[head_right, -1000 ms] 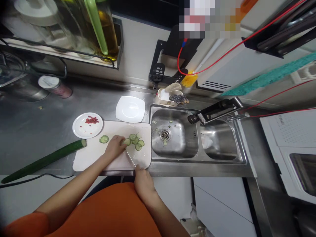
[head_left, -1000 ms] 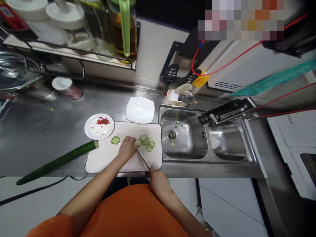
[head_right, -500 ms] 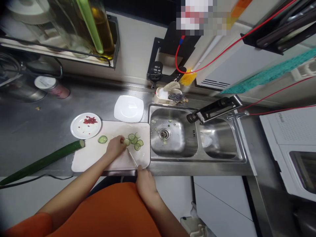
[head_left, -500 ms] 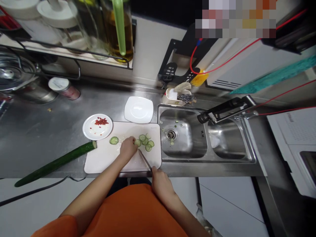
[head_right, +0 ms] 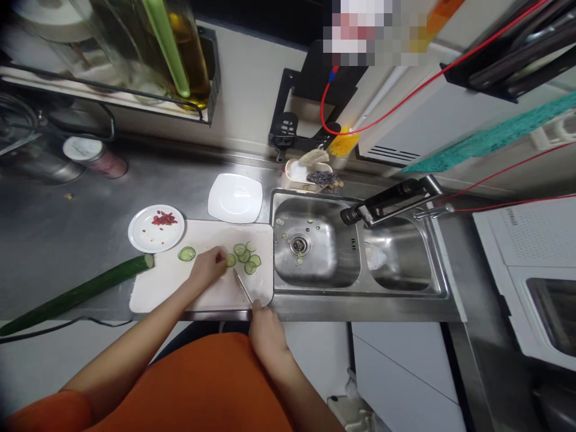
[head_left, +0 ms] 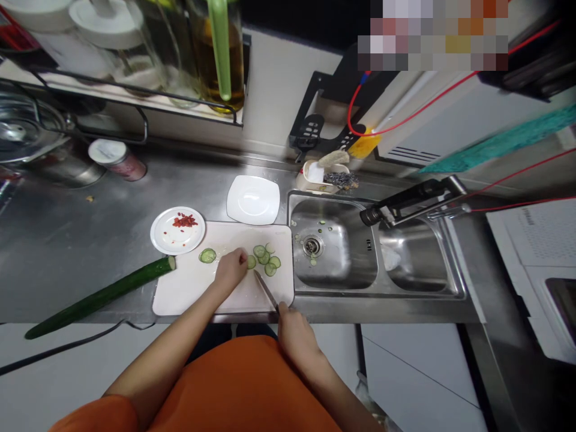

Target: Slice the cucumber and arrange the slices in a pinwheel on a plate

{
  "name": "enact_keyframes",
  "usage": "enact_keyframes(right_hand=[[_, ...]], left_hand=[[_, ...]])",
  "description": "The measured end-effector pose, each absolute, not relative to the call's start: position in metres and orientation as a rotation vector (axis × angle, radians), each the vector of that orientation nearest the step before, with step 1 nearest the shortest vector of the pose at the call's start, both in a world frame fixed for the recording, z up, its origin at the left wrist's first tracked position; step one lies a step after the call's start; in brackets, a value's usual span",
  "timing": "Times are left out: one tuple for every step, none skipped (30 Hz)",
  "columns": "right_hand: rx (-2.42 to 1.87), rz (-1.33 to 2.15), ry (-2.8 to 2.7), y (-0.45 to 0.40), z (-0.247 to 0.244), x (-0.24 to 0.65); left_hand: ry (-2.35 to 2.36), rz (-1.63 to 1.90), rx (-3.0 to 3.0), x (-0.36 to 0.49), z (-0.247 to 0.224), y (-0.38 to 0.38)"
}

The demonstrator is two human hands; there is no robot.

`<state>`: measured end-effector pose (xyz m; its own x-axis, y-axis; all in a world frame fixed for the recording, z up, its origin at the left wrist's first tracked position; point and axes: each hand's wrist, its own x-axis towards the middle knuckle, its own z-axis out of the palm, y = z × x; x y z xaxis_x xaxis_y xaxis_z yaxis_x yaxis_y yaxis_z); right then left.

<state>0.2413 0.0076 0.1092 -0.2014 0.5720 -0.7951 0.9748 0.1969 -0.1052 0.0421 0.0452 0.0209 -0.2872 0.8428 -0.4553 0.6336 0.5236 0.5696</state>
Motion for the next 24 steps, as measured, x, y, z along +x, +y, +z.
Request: enact_keyframes(right_hand=[[1.443, -0.840, 1.859, 0.008, 0.109, 0.241], [1.443, -0.841, 1.859, 0.009, 0.108, 0.240], [1.445, -0.843, 1.860, 0.009, 0.107, 0.240], [1.446, -0.843, 1.863, 0.009, 0.106, 0.239], [1.448, -0.842, 1.867, 0.010, 0.106, 0.238], [1.450, -0.841, 1.871, 0.010, 0.105, 0.237], [1.455, -0.839, 1.876, 0.010, 0.104, 0.236], [1.461, -0.839, 1.881, 0.010, 0.104, 0.234], [1.465, -0.841, 1.884, 0.011, 0.103, 0.231], [1.466, -0.846, 1.888, 0.011, 0.102, 0.229], [1.466, -0.848, 1.895, 0.011, 0.101, 0.225], [1.465, -0.848, 1.906, 0.011, 0.100, 0.222], [1.463, -0.845, 1.925, 0.011, 0.098, 0.218], [1.461, -0.837, 1.947, 0.011, 0.097, 0.213], [1.457, -0.827, 1.975, 0.012, 0.095, 0.209], [1.450, -0.813, 2.005, 0.012, 0.094, 0.204], [1.438, -0.802, 2.032, 0.013, 0.093, 0.200], [1.423, -0.792, 2.050, 0.014, 0.093, 0.196], [1.412, -0.782, 2.060, 0.016, 0.093, 0.192], [1.399, -0.775, 2.064, 0.017, 0.094, 0.189], [1.391, -0.769, 2.065, 0.018, 0.095, 0.187], [1.385, -0.766, 2.063, 0.019, 0.095, 0.185], [1.381, -0.764, 2.063, 0.020, 0.096, 0.184], [1.379, -0.761, 2.065, 0.020, 0.096, 0.183]], left_hand=[[2.032, 0.365, 1.186, 0.038, 0.022, 0.044], [2.046, 0.363, 1.176, 0.033, 0.022, 0.042], [2.063, 0.355, 1.170, 0.028, 0.023, 0.042], [2.079, 0.341, 1.171, 0.022, 0.024, 0.041], [2.088, 0.323, 1.180, 0.017, 0.024, 0.041], [2.095, 0.302, 1.200, 0.012, 0.025, 0.041], [2.096, 0.282, 1.231, 0.007, 0.025, 0.041], [2.098, 0.267, 1.270, 0.004, 0.025, 0.041], [2.103, 0.264, 1.312, 0.002, 0.025, 0.041], [2.110, 0.278, 1.356, 0.001, 0.024, 0.039], [2.119, 0.309, 1.397, 0.001, 0.023, 0.037], [2.131, 0.355, 1.431, 0.002, 0.021, 0.034], [2.139, 0.403, 1.462, 0.003, 0.018, 0.030], [2.142, 0.445, 1.489, 0.005, 0.015, 0.025], [2.141, 0.472, 1.510, 0.007, 0.011, 0.021], [2.139, 0.485, 1.527, 0.008, 0.008, 0.016], [2.138, 0.490, 1.538, 0.010, 0.004, 0.013], [2.136, 0.493, 1.545, 0.011, 0.002, 0.009], [2.133, 0.499, 1.548, 0.011, -0.001, 0.007], [2.133, 0.509, 1.548, 0.012, -0.003, 0.006], [2.130, 0.518, 1.547, 0.012, -0.004, 0.005], [2.125, 0.528, 1.549, 0.012, -0.005, 0.005], [2.119, 0.537, 1.550, 0.011, -0.006, 0.005], [2.115, 0.545, 1.549, 0.011, -0.007, 0.005]])
